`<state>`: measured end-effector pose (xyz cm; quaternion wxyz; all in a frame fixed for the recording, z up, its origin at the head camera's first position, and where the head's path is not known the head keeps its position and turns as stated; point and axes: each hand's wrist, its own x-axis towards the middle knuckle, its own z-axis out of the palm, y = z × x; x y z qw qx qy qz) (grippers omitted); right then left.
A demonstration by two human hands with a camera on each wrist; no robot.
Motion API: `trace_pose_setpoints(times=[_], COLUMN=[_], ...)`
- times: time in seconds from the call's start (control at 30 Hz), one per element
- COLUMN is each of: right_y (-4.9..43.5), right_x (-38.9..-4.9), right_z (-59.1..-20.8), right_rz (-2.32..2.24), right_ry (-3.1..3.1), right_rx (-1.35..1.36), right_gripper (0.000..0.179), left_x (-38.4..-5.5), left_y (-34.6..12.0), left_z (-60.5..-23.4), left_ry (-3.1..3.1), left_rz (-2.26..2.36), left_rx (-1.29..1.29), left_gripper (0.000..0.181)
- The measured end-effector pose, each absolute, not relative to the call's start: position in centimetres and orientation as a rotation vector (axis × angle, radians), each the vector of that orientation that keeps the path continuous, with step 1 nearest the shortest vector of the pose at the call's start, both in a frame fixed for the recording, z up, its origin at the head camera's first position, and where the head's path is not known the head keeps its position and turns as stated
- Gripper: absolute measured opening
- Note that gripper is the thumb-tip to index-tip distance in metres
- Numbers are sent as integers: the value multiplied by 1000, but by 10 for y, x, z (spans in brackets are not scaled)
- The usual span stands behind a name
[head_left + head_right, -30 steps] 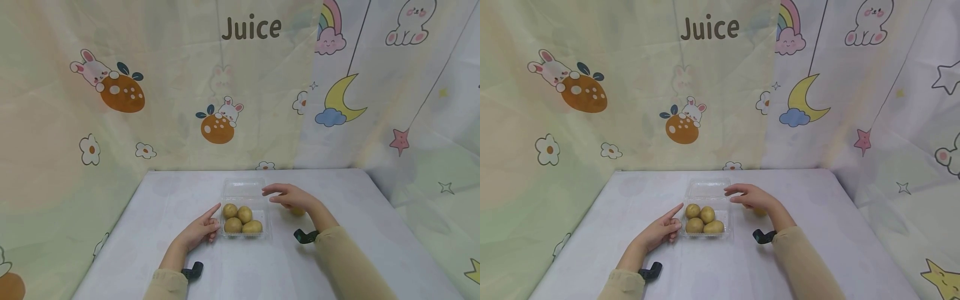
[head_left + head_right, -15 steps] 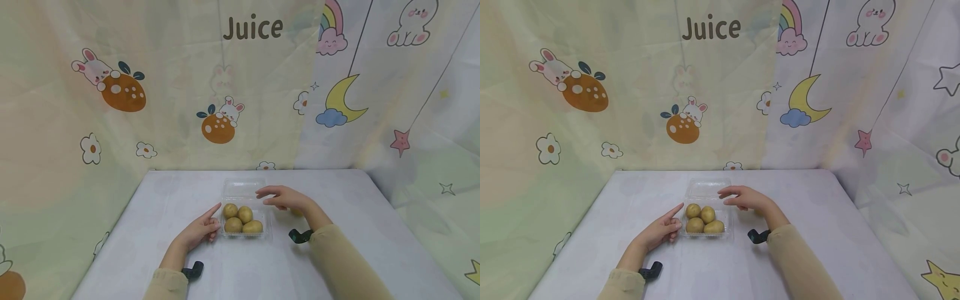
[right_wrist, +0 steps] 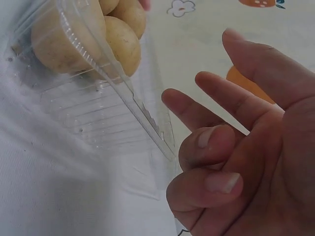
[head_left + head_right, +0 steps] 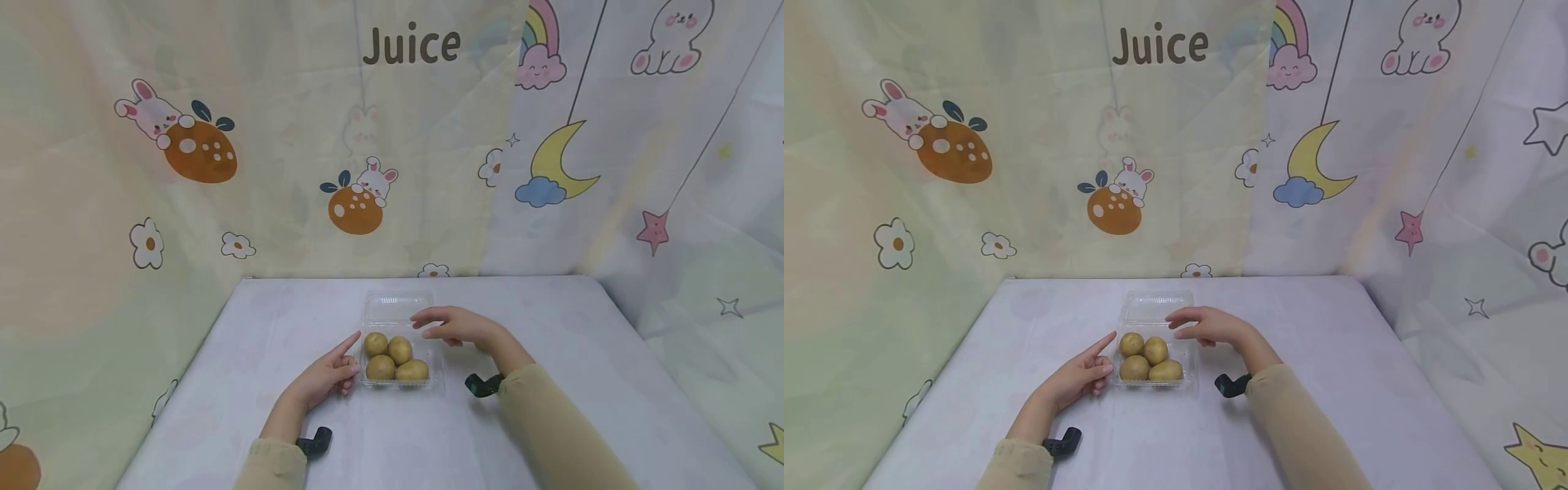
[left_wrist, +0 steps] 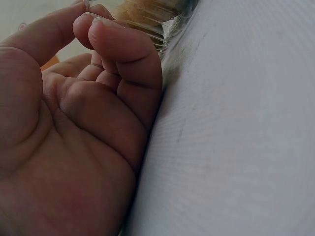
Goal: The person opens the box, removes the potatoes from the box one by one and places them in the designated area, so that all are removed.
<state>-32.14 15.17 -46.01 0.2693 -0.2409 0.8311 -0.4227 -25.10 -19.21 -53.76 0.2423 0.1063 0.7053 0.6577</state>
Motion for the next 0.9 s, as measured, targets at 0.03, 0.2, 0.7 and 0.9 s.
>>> trace_pose_setpoints(times=[0.03,0.2,0.7,0.9], right_y=[151,145,129,121], right_x=[-321,-320,-321,-322], right_z=[-460,-456,-456,-457], right_rz=[-1139,-1119,-1005,-986], right_ry=[2239,2230,2218,2184], right_rx=[-643,-623,-672,-620], right_gripper=[48,50,49,51], left_x=[-251,-252,-252,-251], left_y=[-192,-193,-192,-192], left_z=[-537,-539,-539,-538], left_ry=[1928,1918,1910,1920], left_rz=[1798,1801,1801,1795], left_rx=[292,303,289,290], left_gripper=[77,78,78,78])
